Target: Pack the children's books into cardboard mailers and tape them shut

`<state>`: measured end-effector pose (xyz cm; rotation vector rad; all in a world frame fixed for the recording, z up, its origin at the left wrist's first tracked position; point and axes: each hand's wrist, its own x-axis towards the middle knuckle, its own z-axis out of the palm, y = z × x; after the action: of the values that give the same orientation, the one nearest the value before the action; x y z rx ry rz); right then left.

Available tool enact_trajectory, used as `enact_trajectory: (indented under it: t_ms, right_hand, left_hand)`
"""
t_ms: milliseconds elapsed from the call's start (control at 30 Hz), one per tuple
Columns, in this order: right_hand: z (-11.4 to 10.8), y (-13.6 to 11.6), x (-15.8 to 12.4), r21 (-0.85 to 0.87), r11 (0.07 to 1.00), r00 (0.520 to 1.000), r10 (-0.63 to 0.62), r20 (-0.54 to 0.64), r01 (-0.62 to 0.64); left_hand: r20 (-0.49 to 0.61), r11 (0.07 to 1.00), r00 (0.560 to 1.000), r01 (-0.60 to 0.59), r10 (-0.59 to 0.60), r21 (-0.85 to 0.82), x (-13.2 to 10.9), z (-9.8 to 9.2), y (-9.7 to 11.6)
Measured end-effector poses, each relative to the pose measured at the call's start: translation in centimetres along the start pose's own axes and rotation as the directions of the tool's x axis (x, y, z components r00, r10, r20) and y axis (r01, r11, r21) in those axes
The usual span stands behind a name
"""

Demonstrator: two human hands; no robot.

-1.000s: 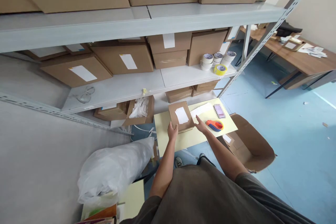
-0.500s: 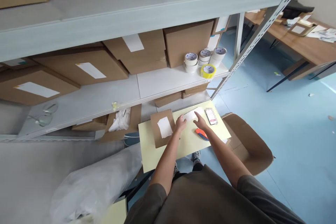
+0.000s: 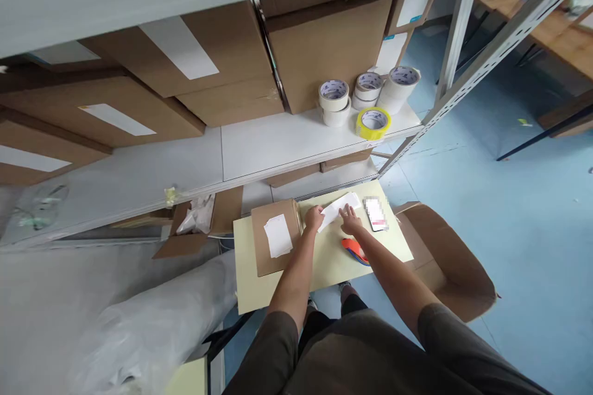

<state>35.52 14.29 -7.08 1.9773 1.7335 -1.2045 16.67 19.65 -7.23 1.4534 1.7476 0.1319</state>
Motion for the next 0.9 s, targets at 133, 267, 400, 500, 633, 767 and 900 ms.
enact_trajectory:
  t_ms: [133, 267, 400, 500, 633, 767, 900]
  right_hand:
    - [-1.2, -0.2, -0.2, 0.034, 0.999, 0.999, 0.020, 0.037, -0.021]
    - [-2.9, -0.6, -0.6, 0.271, 0.959, 0.994, -0.058, -0.097, 0.082]
    - [-4.1, -1.4, -1.8, 0.642, 0.667, 0.917, -0.177, -0.357, 0.378]
    - [-5.2, -1.3, -3.2, 0.743, 0.496, 0.887, -0.143, -0.440, 0.449]
    - [-7.2, 0.8, -5.0, 0.782, 0.408, 0.869, -0.063, -0.491, 0.471]
    - [-8.5, 3.5, -6.2, 0.802, 0.387, 0.865, 0.022, -0.501, 0.455]
    - [-8.9, 5.7, -7.4, 0.833, 0.317, 0.865, 0.070, -0.497, 0.453]
  left_hand:
    - [-0.059, 0.998, 0.997, -0.060, 0.059, -0.027, -1.2, -1.9, 0.0]
    - [-0.103, 0.972, 0.982, -0.174, 0.159, -0.157, -2.9, -4.2, 1.0]
    - [-0.044, 0.927, 0.966, -0.257, 0.255, -0.274, -4.7, -6.4, 2.9]
    - [0.030, 0.908, 0.948, -0.294, 0.317, -0.298, -5.6, -8.2, 4.2]
    - [0.133, 0.914, 0.923, -0.321, 0.360, -0.249, -5.8, -10.0, 5.3]
    - [0.221, 0.903, 0.889, -0.344, 0.402, -0.258, -5.3, -10.1, 6.7]
    - [0.193, 0.883, 0.883, -0.362, 0.427, -0.298, -5.2, -9.4, 7.9]
